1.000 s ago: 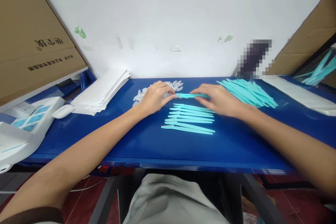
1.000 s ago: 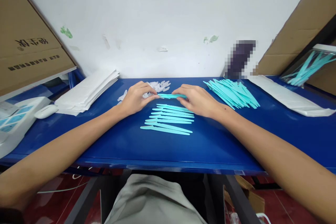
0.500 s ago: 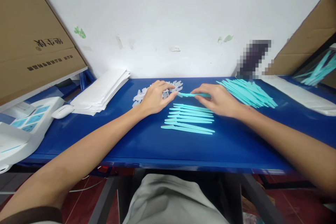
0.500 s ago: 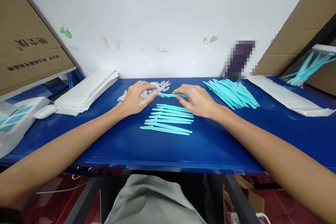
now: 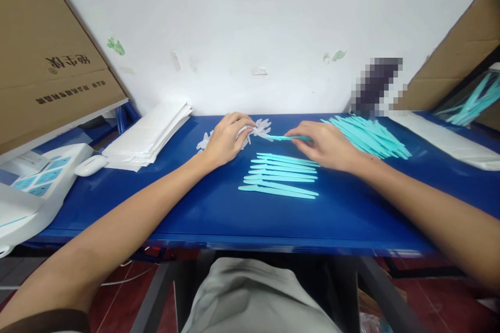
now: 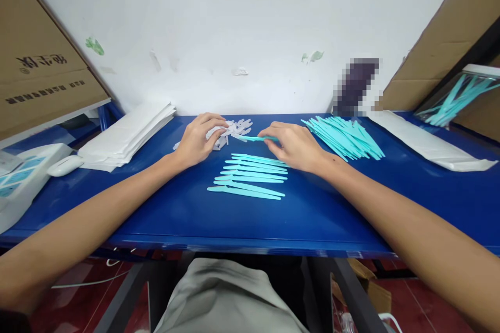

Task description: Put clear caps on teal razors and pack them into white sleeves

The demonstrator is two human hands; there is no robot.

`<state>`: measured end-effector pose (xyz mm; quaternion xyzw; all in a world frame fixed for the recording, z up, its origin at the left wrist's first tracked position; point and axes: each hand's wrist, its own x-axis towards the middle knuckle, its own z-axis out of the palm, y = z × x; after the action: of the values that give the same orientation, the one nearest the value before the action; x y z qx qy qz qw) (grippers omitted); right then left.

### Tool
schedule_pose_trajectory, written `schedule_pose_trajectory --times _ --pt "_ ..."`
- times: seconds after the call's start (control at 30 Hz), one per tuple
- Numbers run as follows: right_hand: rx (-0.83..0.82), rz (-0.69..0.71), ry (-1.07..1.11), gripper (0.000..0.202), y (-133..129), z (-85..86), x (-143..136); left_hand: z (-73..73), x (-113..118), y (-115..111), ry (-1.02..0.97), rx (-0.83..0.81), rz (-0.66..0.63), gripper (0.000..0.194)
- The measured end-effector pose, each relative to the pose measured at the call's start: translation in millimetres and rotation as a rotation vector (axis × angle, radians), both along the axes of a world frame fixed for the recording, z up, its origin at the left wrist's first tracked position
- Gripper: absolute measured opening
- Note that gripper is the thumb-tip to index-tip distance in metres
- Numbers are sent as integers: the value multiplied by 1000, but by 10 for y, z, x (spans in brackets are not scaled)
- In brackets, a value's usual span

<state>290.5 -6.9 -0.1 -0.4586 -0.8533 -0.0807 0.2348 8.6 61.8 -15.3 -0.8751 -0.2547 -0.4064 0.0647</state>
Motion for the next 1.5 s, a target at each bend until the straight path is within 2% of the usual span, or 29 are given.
schedule_pose_trajectory --times 0.2,0.27,0.33,0.43,0.67,0.83,1.1,1.5 --pt "43 -14 -115 34 6 13 33 10 -5 -33 84 -118 -7 39" --pt "44 -8 -162 35 8 11 41 3 2 -34 57 -200 -11 35" --pt "53 -11 -200 35 6 12 45 -6 10 -27 36 -237 8 20" --pt "77 -29 -245 36 -6 23 40 -20 26 -19 38 -213 14 9" --pt "95 -40 -299 36 -29 34 -5 -9 52 -75 57 -224 -56 26" --pt "116 -40 -303 35 -29 15 -26 -13 64 -83 107 -145 -83 29" --pt "106 -19 -243 34 -30 18 -27 -11 98 -111 115 -57 -87 16" --pt "23 -3 -79 35 -25 24 -21 -2 77 -116 104 -111 -102 13"
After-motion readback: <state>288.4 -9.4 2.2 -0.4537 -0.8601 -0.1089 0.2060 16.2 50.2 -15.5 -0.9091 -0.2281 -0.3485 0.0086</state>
